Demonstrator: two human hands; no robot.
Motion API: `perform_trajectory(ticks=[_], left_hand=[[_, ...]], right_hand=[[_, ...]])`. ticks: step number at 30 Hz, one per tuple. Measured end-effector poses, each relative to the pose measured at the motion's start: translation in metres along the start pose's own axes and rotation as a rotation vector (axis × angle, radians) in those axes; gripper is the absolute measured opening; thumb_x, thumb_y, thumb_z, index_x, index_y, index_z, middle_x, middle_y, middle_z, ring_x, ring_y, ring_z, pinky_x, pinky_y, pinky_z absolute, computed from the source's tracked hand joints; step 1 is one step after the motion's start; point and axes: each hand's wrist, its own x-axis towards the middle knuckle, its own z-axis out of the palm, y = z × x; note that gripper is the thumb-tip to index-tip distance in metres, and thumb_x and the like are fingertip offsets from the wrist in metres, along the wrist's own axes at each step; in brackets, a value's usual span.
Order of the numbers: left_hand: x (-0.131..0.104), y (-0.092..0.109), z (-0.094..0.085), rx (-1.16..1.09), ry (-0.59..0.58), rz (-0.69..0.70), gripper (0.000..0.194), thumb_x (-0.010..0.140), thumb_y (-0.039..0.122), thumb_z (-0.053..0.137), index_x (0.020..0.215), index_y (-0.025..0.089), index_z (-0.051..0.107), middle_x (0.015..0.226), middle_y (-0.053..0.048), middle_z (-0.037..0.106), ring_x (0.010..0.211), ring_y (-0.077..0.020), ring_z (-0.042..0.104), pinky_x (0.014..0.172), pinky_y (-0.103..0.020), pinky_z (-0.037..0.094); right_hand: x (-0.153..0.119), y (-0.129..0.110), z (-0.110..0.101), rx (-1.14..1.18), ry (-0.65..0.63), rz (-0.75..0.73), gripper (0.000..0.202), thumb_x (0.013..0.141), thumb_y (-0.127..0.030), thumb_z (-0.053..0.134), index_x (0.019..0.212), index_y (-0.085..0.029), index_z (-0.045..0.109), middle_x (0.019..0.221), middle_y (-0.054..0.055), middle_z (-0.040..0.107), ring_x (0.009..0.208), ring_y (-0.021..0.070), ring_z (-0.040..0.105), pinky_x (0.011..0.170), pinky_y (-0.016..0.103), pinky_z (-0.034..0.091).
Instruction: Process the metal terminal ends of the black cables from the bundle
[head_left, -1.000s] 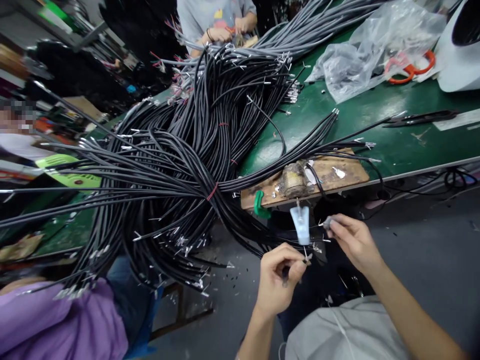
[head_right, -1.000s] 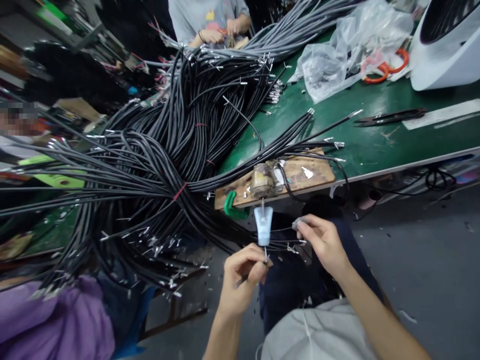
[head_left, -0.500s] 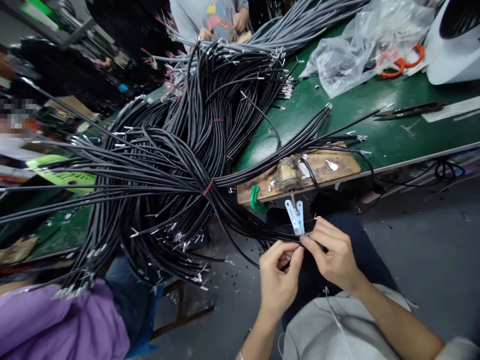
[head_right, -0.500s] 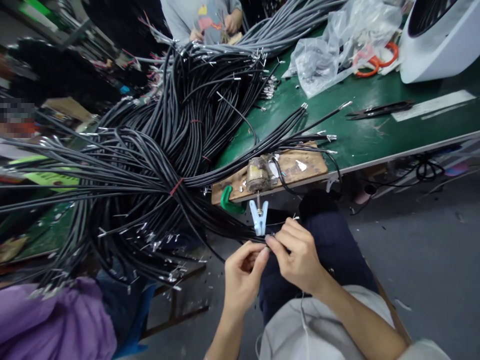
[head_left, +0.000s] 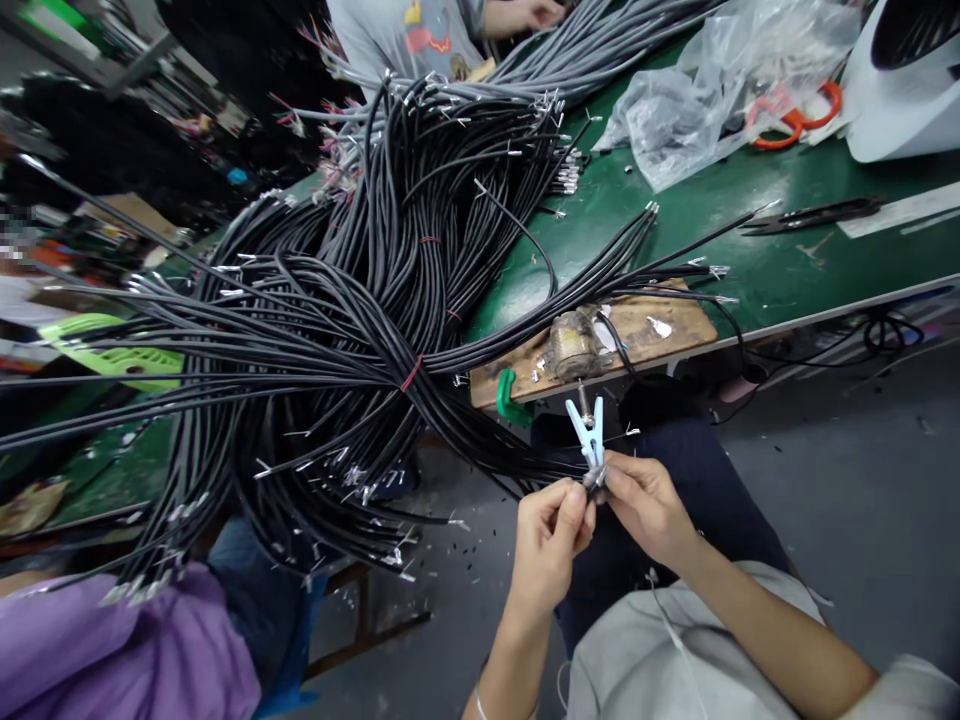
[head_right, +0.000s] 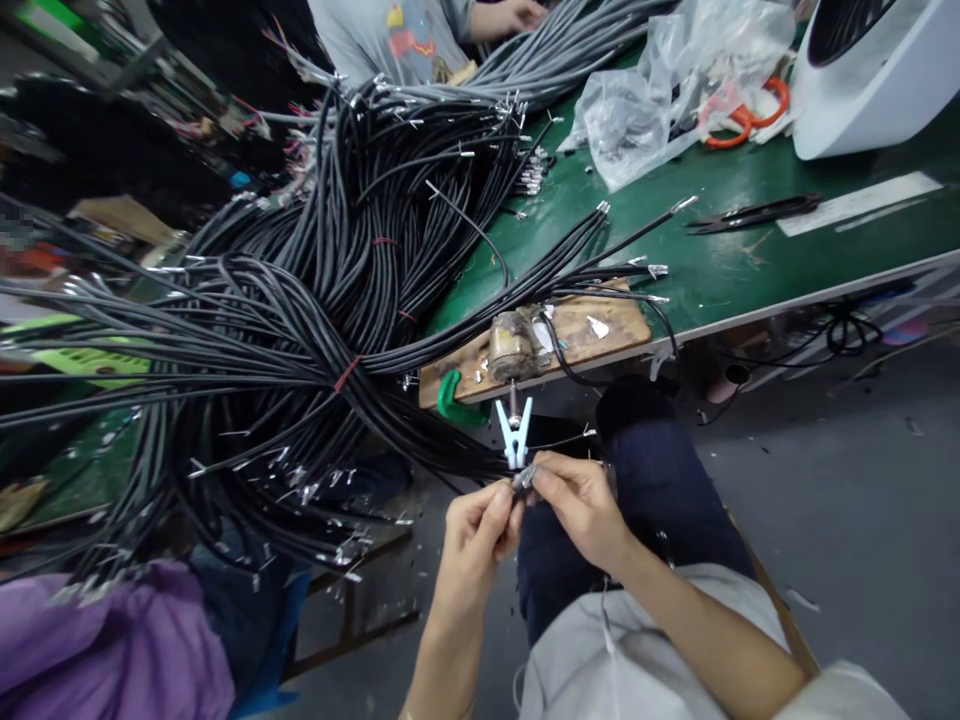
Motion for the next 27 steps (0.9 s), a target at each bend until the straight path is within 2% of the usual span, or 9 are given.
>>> perform_trajectory(ticks=[5,11,13,16,17,19,22,24,27], left_hand=[[0.001,0.002,-0.006,-0.044,-0.069,-0.099,0.051,0.088,0.051,0.051,0.052,0.016,0.043,0.045,0.006,0.031,0.040,-0.0037,0.021,0.040,-0.020,0.015],[0.001,-0.010,0.000,-0.178,-0.132,-0.059,0.042,0.077,0.050,0.067,0.060,0.016,0.048,0.049,0.005,0.043,0.038,-0.0042,0.035,0.038,-0.018,0.025],[0.000,-0.013,0.004,-0.216,-0.085,-0.027,0.041,0.074,0.045,0.073,0.062,0.017,0.046,0.050,0.005,0.045,0.040,-0.0051,0.040,0.041,-0.018,0.031],[-0.001,-0.012,0.006,-0.165,-0.022,-0.025,0.038,0.076,0.042,0.072,0.061,0.016,0.049,0.049,0.006,0.044,0.040,-0.0045,0.038,0.040,-0.017,0.029],[0.000,-0.009,0.004,-0.131,-0.031,-0.030,0.036,0.077,0.043,0.070,0.062,0.015,0.053,0.050,0.005,0.046,0.039,-0.0044,0.037,0.039,-0.017,0.027],[0.001,-0.004,-0.001,-0.043,-0.069,0.020,0.034,0.080,0.045,0.067,0.067,0.014,0.061,0.055,0.002,0.052,0.043,-0.0059,0.039,0.041,-0.019,0.028],[0.005,0.006,-0.010,0.129,-0.082,0.269,0.024,0.081,0.036,0.068,0.069,0.015,0.066,0.063,-0.001,0.057,0.055,-0.0102,0.047,0.051,-0.022,0.035],[0.007,0.010,-0.013,0.250,-0.051,0.416,0.015,0.080,0.026,0.070,0.069,0.017,0.065,0.064,-0.001,0.058,0.060,-0.0114,0.050,0.055,-0.022,0.037],[0.007,0.012,-0.013,0.413,0.002,0.502,0.010,0.077,0.015,0.071,0.071,0.017,0.064,0.065,0.000,0.058,0.059,-0.0105,0.050,0.052,-0.021,0.036]], right_hand=[[0.004,-0.016,-0.008,-0.194,-0.081,-0.062,0.015,0.082,-0.032,0.066,0.087,-0.018,0.065,0.082,0.004,0.059,0.073,0.0143,0.053,0.067,0.027,0.046],[0.002,-0.018,0.001,-0.150,-0.045,0.024,0.023,0.085,-0.038,0.062,0.077,-0.017,0.055,0.064,-0.001,0.051,0.055,0.0109,0.048,0.052,0.024,0.043],[-0.002,-0.015,0.006,-0.293,0.053,-0.117,0.019,0.088,-0.032,0.058,0.075,-0.018,0.055,0.064,0.000,0.051,0.055,0.0118,0.048,0.051,0.025,0.042],[-0.004,-0.016,0.006,-0.611,0.198,-0.573,0.012,0.086,-0.020,0.059,0.074,-0.018,0.059,0.071,0.004,0.056,0.068,0.0165,0.051,0.063,0.031,0.044],[-0.004,-0.018,0.004,-0.655,0.193,-0.646,0.011,0.085,-0.019,0.059,0.074,-0.018,0.060,0.073,0.005,0.057,0.071,0.0172,0.051,0.066,0.032,0.044],[-0.001,-0.023,0.000,-0.580,0.077,-0.510,0.013,0.087,-0.023,0.058,0.076,-0.017,0.059,0.073,0.004,0.056,0.070,0.0161,0.051,0.065,0.031,0.044],[0.007,-0.033,-0.008,-0.221,-0.227,0.035,0.032,0.085,-0.046,0.061,0.076,-0.015,0.056,0.066,0.000,0.049,0.058,0.0108,0.045,0.054,0.025,0.038],[0.014,-0.041,-0.014,-0.092,-0.404,0.301,0.044,0.078,-0.057,0.064,0.074,-0.014,0.055,0.062,-0.003,0.044,0.053,0.0078,0.039,0.049,0.022,0.033],[0.027,-0.055,-0.024,-0.201,-0.507,0.428,0.044,0.074,-0.054,0.069,0.073,-0.012,0.057,0.062,-0.004,0.046,0.055,0.0070,0.040,0.051,0.021,0.032]])
